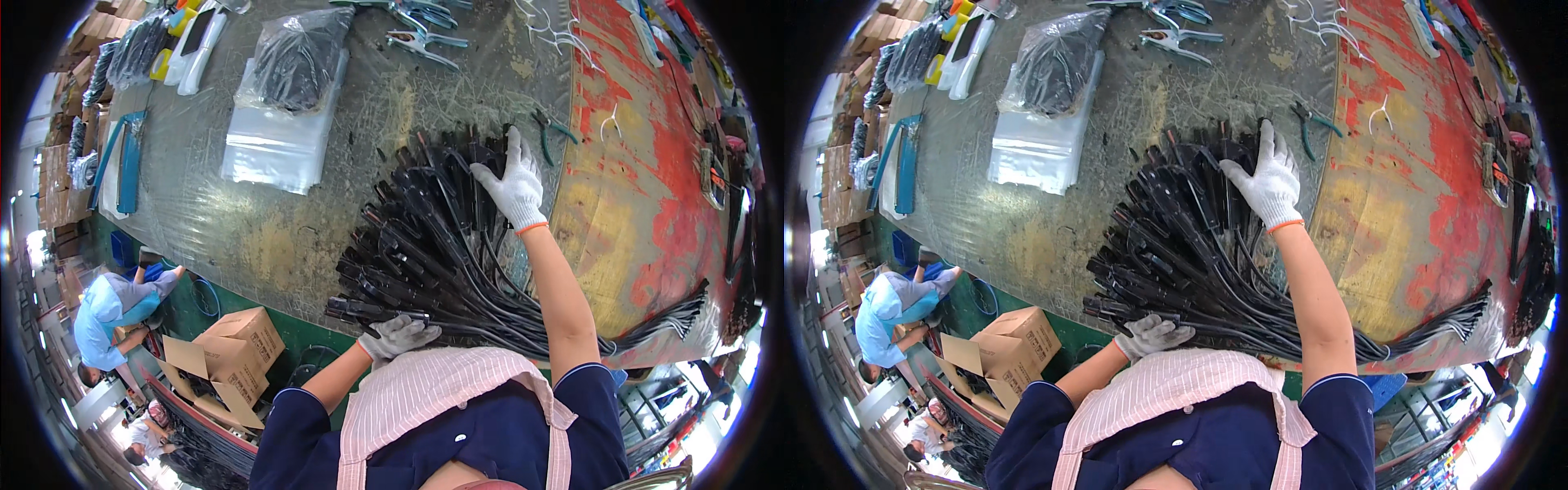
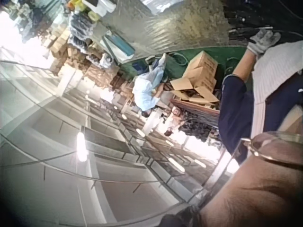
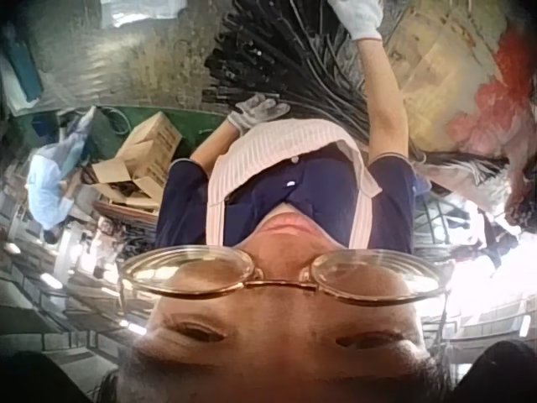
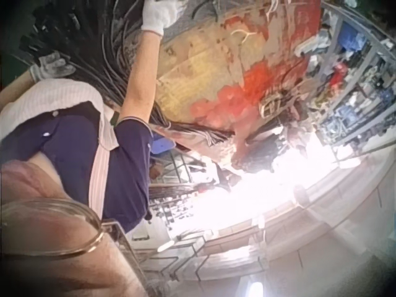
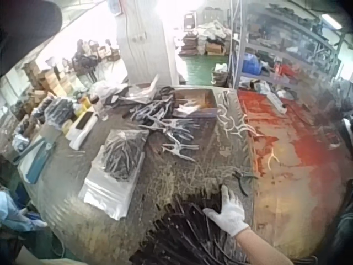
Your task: The person assembles plastic parts using an electric screwdriver to secure screws, then sorts the assembled parts into a cardboard box.
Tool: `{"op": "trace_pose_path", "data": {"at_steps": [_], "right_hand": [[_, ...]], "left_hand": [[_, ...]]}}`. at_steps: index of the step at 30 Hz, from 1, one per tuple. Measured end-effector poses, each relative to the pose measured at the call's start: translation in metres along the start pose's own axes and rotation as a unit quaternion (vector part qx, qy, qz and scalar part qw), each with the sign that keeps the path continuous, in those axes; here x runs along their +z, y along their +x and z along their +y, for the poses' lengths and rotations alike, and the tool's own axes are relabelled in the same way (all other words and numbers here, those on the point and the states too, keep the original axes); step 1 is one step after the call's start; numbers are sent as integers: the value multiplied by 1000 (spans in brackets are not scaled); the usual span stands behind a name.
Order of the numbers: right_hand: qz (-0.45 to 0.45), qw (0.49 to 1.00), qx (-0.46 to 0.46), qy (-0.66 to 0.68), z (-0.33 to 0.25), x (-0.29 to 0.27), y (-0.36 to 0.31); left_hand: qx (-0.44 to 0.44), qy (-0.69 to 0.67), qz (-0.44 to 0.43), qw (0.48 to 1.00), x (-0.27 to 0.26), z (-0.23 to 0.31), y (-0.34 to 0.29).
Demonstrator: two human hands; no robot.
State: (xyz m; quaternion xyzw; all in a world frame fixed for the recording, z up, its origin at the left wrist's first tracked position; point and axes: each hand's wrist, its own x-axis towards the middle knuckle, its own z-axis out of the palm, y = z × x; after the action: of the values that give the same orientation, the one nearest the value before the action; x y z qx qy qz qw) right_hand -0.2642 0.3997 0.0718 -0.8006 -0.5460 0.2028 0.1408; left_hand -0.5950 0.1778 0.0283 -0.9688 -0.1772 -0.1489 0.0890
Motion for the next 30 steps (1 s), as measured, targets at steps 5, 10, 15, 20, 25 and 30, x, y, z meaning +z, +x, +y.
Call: {"op": "trace_pose_path", "data": {"at_steps": [5, 10, 15, 20, 25, 30], "right_hand": [[-12, 993, -108, 42, 3, -1, 22], [114, 979, -169, 29, 9, 25, 16], [91, 984, -145, 41, -7, 30, 12], [102, 989, -98, 31, 22, 8, 1], [128, 973, -123, 150, 28, -21, -108], [140, 968, 22, 209, 84, -58, -254]], "left_hand": [[22, 2, -27, 999, 3, 11, -17], [52, 50, -10, 997, 6, 2, -12], [31, 75, 6, 997, -2, -2, -16], [42, -8, -10, 999, -7, -8, 21], [-5, -57, 23, 998, -29, -15, 42], [99, 106, 152, 978, 16, -25, 11]]}}
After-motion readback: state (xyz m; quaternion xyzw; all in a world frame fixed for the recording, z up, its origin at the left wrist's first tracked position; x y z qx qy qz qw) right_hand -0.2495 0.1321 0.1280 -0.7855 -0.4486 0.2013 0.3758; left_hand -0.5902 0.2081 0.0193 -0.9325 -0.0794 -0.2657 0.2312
